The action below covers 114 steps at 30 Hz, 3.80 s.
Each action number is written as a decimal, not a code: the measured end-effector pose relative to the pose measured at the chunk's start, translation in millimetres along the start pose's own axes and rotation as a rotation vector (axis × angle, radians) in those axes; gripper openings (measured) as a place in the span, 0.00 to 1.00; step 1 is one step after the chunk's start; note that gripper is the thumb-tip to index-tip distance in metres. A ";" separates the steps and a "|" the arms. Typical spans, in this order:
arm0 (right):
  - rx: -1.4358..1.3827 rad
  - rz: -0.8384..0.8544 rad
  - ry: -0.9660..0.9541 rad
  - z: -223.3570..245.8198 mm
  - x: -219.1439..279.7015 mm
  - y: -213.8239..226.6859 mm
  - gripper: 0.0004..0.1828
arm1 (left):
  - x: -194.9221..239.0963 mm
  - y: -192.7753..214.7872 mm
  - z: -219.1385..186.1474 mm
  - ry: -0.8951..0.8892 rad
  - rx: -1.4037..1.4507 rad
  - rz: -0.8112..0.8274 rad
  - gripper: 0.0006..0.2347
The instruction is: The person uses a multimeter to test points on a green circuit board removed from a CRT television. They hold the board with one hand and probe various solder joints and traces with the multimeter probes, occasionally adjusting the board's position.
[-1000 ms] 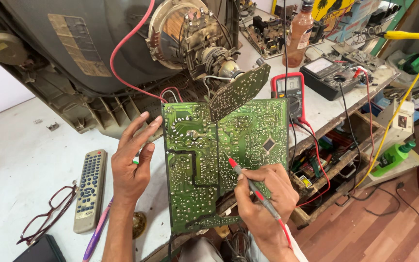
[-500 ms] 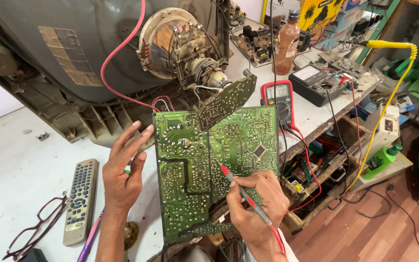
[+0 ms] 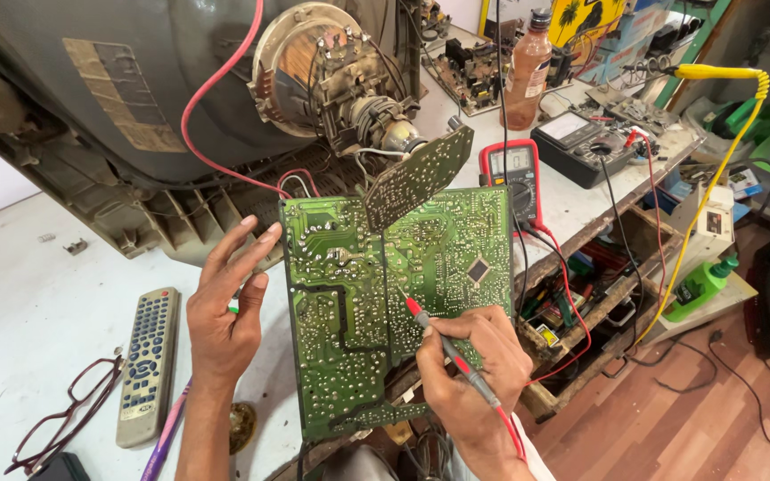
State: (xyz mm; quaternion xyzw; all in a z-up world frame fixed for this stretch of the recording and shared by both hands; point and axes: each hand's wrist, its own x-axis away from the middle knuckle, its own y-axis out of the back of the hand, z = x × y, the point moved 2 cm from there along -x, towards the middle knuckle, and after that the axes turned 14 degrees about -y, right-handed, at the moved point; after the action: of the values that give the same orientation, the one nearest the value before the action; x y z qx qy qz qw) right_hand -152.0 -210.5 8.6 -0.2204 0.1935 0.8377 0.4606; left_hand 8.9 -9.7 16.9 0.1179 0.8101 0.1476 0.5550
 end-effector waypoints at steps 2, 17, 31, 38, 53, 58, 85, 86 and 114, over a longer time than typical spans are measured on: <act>0.005 0.001 0.003 0.1 -0.2 0.2 0.07 | -0.2 0.1 -0.3 -0.005 0.001 0.001 0.17; -0.001 -0.027 0.012 -0.5 -0.8 -1.1 0.07 | -1.8 1.0 -0.5 -0.001 -0.012 -0.005 0.17; -0.003 -0.037 -0.020 -5.1 -0.3 -1.8 0.07 | -1.3 0.1 1.3 -0.009 -0.005 -0.004 0.17; 0.011 -0.038 -0.019 -3.3 -0.9 -1.9 0.07 | -3.6 0.3 -0.2 -0.022 -0.002 -0.007 0.16; 0.044 0.002 0.016 2.2 3.4 3.0 0.06 | -2.4 3.5 -1.4 -0.042 0.008 0.003 0.16; -0.024 0.007 -0.026 2.4 8.7 6.2 0.09 | -0.3 3.4 0.6 -0.051 0.025 0.002 0.15; 0.036 0.037 -0.014 -6.4 28.5 8.7 0.05 | 2.4 4.1 2.1 -0.042 0.031 0.009 0.15; 0.038 0.041 -0.019 -5.7 28.7 8.8 0.05 | 2.7 3.9 2.1 -0.039 0.045 0.004 0.15; -0.020 0.076 -0.023 0.2 32.5 0.2 0.03 | 4.9 4.3 4.8 -0.053 0.030 0.004 0.16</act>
State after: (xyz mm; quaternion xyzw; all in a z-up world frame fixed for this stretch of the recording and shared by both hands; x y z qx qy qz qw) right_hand -167.7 -188.1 -9.0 -0.2079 0.1881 0.8590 0.4283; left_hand 11.7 -3.4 12.6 0.1316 0.7971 0.1334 0.5740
